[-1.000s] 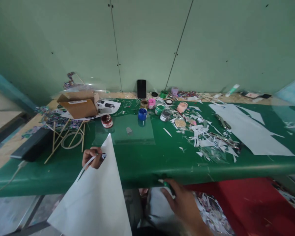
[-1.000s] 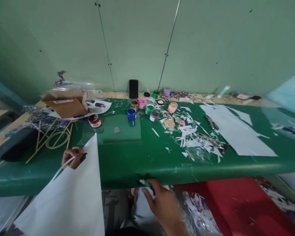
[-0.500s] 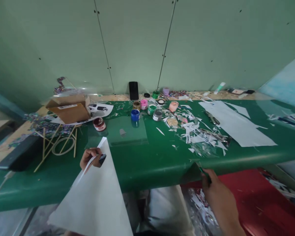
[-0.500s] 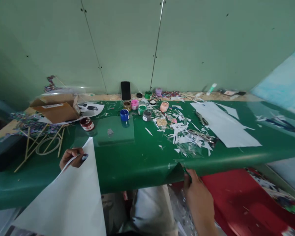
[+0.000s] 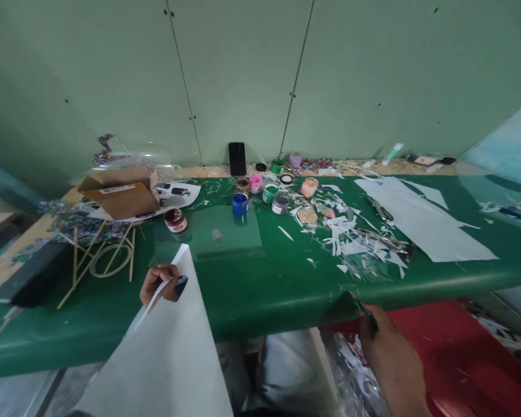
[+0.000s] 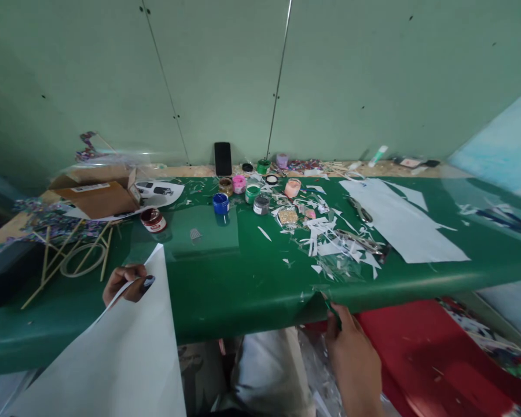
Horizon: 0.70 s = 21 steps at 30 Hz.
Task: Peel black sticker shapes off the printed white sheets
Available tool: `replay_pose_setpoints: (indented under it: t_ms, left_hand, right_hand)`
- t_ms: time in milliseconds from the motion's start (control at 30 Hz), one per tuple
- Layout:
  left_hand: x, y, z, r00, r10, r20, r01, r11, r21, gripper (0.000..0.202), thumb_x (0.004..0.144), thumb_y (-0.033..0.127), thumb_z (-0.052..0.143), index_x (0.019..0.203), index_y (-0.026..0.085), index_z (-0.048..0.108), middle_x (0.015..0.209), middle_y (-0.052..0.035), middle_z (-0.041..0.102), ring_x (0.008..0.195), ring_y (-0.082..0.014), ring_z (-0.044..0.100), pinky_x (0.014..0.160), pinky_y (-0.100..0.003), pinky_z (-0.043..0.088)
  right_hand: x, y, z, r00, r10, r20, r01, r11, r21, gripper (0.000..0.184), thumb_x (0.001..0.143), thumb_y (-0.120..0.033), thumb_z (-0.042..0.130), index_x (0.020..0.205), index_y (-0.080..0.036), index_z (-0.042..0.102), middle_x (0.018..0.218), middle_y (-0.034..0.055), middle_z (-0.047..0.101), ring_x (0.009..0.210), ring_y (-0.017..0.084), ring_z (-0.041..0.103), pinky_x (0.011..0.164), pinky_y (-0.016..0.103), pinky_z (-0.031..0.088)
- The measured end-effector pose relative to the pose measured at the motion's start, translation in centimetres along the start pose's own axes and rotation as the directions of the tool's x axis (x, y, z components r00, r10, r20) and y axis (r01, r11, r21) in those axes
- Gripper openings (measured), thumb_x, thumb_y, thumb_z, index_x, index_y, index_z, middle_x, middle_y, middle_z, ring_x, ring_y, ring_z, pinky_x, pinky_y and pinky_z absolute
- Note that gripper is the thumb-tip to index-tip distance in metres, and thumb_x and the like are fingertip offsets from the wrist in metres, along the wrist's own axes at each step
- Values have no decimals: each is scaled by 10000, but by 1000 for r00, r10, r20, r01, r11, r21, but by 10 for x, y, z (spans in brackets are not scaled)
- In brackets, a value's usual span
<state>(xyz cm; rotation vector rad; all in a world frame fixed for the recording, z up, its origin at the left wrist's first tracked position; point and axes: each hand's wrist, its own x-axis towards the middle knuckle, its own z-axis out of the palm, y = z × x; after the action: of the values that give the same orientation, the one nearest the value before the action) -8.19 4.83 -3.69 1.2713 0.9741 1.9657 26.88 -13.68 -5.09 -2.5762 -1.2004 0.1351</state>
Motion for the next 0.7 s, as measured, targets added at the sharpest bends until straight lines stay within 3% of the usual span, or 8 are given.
replay_pose_setpoints:
  t_ms: [100,333,467,533,700]
  left_hand:
    - [0,-1,0,1000,-2,-5,2,1000,3,536,387,431,882,509,146,445,519,15,526,499,-87,494,433,-178,372]
    - [-1,-10,-8,1000,12,8,-12,1000,24,489,449,368,874,539,151,444,556,14,534,525,-87,498,442,-178,373]
    - [-2,-13,-11,1000,7,28,-8,1000,27,463,482,385,858,560,162,461,584,7,538,556,-100,514,462,-188,400]
    - [-3,-13,-11,1000,11,26,-11,1000,27,466,486,407,855,563,167,463,582,9,531,549,-98,507,456,-188,396]
    - [-4,-8,-9,1000,5,28,-6,999,37,465,483,376,869,570,158,467,593,10,546,534,-86,495,447,-180,383]
  right_hand:
    - [2,-8,2,1000,8,25,-9,999,35,395,919,-369,299,1135,-220,594,894,112,713,600,230,638,458,280,342]
    - [32,-17,7,993,73,-95,-65,994,84,449,907,-427,283,1097,-174,601,831,132,691,563,230,604,482,301,351]
    - [52,0,-1,968,169,-185,-93,927,363,498,823,-495,372,1074,-129,598,761,122,672,593,227,604,498,301,404]
    - [50,6,-2,975,153,-158,-68,893,446,509,774,-530,411,1041,-143,607,734,102,668,619,229,620,518,297,437]
    - [11,7,19,996,-7,-84,30,960,279,480,794,-559,408,1056,-213,615,938,97,710,732,254,678,535,304,467]
